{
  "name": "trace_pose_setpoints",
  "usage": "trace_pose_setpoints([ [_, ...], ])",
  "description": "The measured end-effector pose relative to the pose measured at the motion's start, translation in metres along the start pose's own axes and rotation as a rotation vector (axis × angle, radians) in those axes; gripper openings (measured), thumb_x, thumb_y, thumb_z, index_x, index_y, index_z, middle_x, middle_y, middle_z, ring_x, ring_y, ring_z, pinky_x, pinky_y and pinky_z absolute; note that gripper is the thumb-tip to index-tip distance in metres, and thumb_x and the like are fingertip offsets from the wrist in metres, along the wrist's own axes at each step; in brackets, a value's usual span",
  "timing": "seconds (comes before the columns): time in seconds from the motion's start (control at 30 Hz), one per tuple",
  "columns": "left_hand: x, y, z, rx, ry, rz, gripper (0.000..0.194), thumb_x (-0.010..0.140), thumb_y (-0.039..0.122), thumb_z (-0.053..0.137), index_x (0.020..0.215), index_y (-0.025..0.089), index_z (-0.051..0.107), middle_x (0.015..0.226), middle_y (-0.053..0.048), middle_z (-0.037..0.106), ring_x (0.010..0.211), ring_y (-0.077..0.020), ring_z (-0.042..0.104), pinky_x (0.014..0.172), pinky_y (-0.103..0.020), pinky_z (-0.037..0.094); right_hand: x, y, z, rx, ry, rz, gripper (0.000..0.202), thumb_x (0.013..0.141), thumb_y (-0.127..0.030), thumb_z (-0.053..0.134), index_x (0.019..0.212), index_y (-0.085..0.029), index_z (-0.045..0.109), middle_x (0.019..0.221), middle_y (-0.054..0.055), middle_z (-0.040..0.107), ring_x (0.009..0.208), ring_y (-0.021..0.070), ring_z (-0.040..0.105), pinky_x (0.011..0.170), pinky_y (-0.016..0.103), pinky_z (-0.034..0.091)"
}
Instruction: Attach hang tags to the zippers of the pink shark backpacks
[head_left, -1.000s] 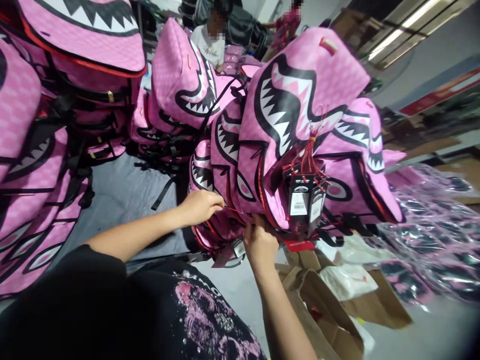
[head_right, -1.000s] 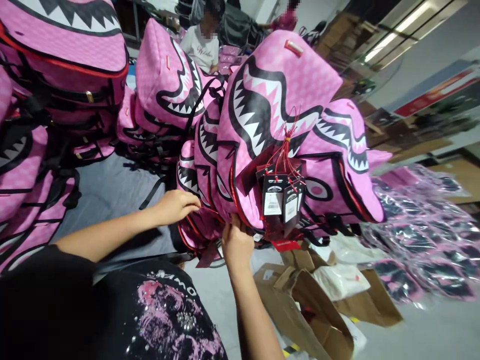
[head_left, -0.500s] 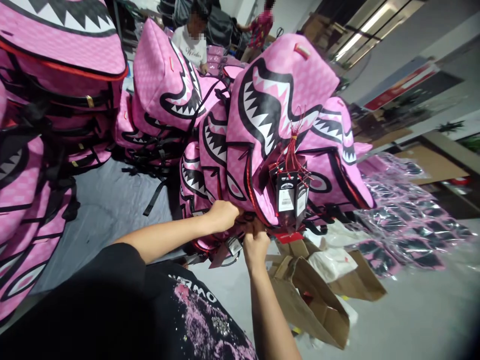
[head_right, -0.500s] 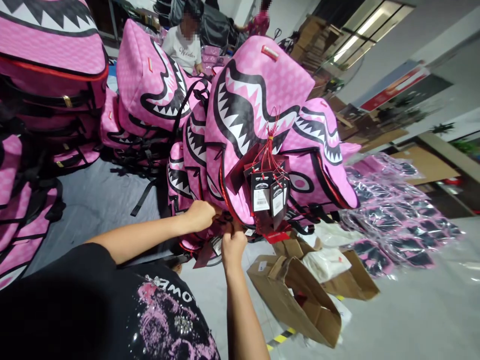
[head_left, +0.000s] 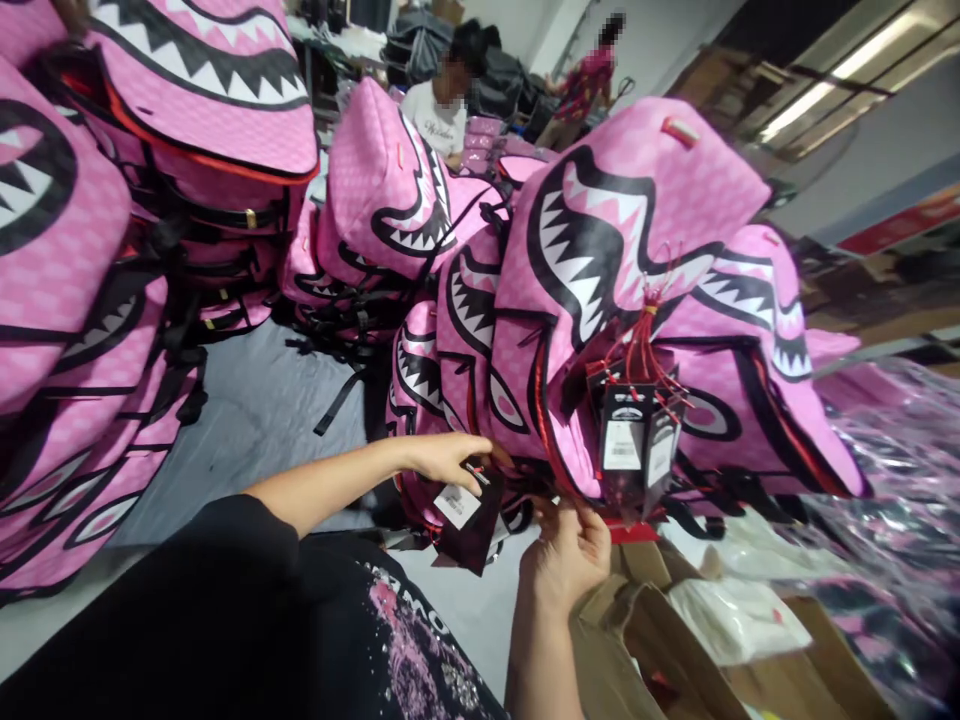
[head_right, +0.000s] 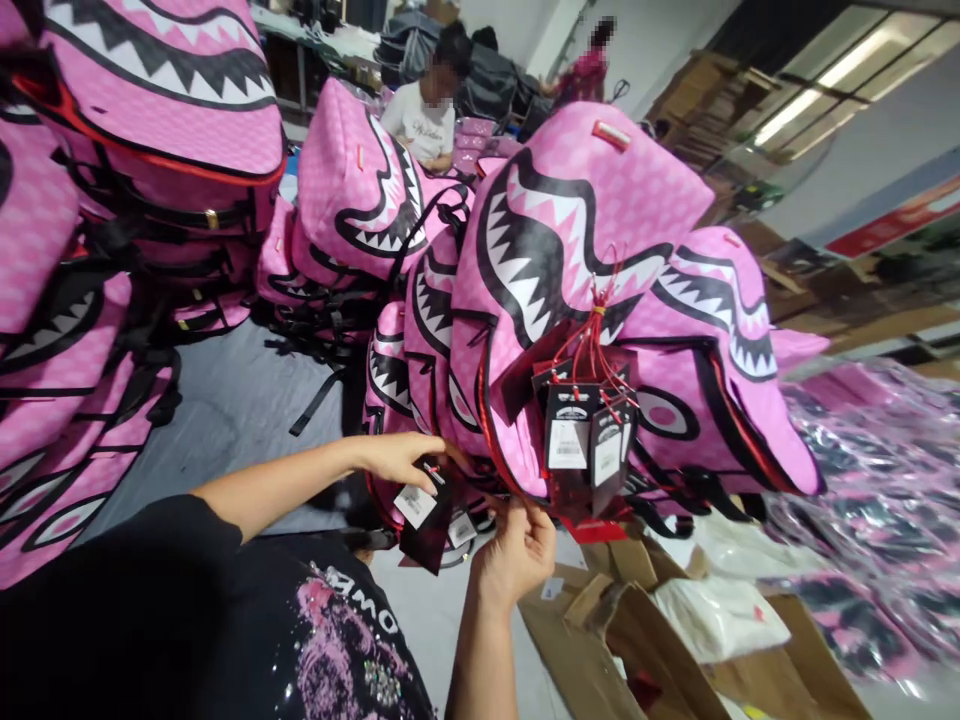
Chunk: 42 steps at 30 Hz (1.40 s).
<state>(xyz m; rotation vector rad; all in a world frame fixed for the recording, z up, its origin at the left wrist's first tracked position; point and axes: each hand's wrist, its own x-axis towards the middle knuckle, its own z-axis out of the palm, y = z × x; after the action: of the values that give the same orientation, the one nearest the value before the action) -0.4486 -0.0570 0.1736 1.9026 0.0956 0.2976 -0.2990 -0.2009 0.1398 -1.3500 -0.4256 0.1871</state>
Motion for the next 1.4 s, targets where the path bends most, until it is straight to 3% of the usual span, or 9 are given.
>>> trace_pose_setpoints([
  [0.13,0.000,-0.006,0.013,0.132,0.256,0.013,0.035,0.076,0.003,0.063,0.109,0.015,0.063,0.103,-0.006,0.068,0.096,-0.0151,0.063,0.086,-0.024,0.047,0.005,-0.006,0.003,0.203,-0.044,0.054,0.028,0.069,-0.024,0.072,0.086,-0.023,0.050,0.079,-0.004,0.056,0.058,0.0096,0.052,0.054,0.023,0.044],
  [0.27,0.008,-0.009,0.027,0.276,0.508,0.025,0.010,0.086,0.020,0.063,0.089,0.012,0.067,0.089,-0.007,0.068,0.085,-0.0148,0.063,0.078,-0.023,0.048,0.003,-0.007,-0.001,0.195,-0.179,0.056,0.019,0.075,-0.031,0.069,0.080,-0.023,0.052,0.078,-0.003,0.057,0.058,0.0104,0.051,0.053,0.024,0.044],
  [0.37,0.009,-0.009,0.033,0.612,0.428,0.123,0.022,0.093,0.029,0.052,0.097,0.017,0.069,0.097,-0.010,0.067,0.091,-0.0184,0.060,0.084,-0.031,0.046,-0.007,-0.009,-0.006,-0.054,-0.272,-0.165,0.009,0.081,-0.031,0.065,0.088,-0.025,0.063,0.081,0.000,0.062,0.064,0.0151,0.057,0.061,0.030,0.049],
  [0.53,0.006,-0.005,0.041,0.952,0.401,0.205,0.030,0.093,0.019,0.042,0.104,0.025,0.070,0.119,-0.007,0.065,0.112,-0.0246,0.052,0.095,-0.044,0.036,0.003,-0.010,-0.021,-0.342,-0.614,-0.505,0.016,0.083,-0.025,0.062,0.096,-0.024,0.071,0.091,0.006,0.070,0.081,0.0224,0.066,0.075,0.037,0.052],
  [0.7,0.015,-0.008,0.046,0.530,0.358,0.144,0.026,0.093,0.034,0.052,0.099,0.019,0.072,0.099,-0.007,0.072,0.089,-0.0175,0.064,0.080,-0.029,0.046,0.026,-0.004,-0.032,-0.402,-0.604,-0.304,0.023,0.082,-0.039,0.064,0.088,-0.019,0.072,0.087,0.009,0.072,0.077,0.0229,0.067,0.073,0.037,0.053],
  [0.8,0.023,-0.013,0.046,0.067,0.357,0.027,0.022,0.086,0.030,0.062,0.095,0.012,0.072,0.086,-0.005,0.073,0.074,-0.0127,0.066,0.071,-0.022,0.049,0.028,-0.008,-0.030,-0.342,-0.630,-0.132,0.032,0.080,-0.046,0.064,0.090,-0.017,0.072,0.085,0.010,0.073,0.074,0.0217,0.068,0.069,0.035,0.054],
  [0.9,0.027,-0.014,0.044,-0.082,0.377,-0.010,0.017,0.079,0.024,0.068,0.088,0.009,0.072,0.083,-0.005,0.073,0.072,-0.0127,0.066,0.068,-0.020,0.050,0.027,-0.012,-0.025,-0.246,-0.647,-0.061,0.031,0.079,-0.045,0.066,0.092,-0.017,0.071,0.082,0.008,0.073,0.071,0.0200,0.068,0.069,0.033,0.056],
  [1.1,0.025,-0.012,0.041,0.442,0.372,0.071,0.019,0.083,0.012,0.059,0.091,0.021,0.074,0.085,0.001,0.075,0.079,-0.0115,0.069,0.072,-0.019,0.048,0.032,-0.012,-0.027,-0.436,-0.709,-0.374,0.019,0.085,-0.035,0.059,0.086,-0.019,0.071,0.081,0.006,0.073,0.072,0.0185,0.068,0.069,0.030,0.054],
  [1.4,0.027,-0.012,0.050,0.770,0.353,0.038,0.020,0.089,0.022,0.055,0.097,0.024,0.073,0.086,-0.001,0.074,0.079,-0.0118,0.068,0.066,-0.020,0.047,0.033,-0.012,-0.028,-0.622,-0.689,-0.816,0.020,0.092,-0.023,0.050,0.092,-0.018,0.068,0.085,0.005,0.073,0.070,0.0161,0.067,0.066,0.027,0.052],
])
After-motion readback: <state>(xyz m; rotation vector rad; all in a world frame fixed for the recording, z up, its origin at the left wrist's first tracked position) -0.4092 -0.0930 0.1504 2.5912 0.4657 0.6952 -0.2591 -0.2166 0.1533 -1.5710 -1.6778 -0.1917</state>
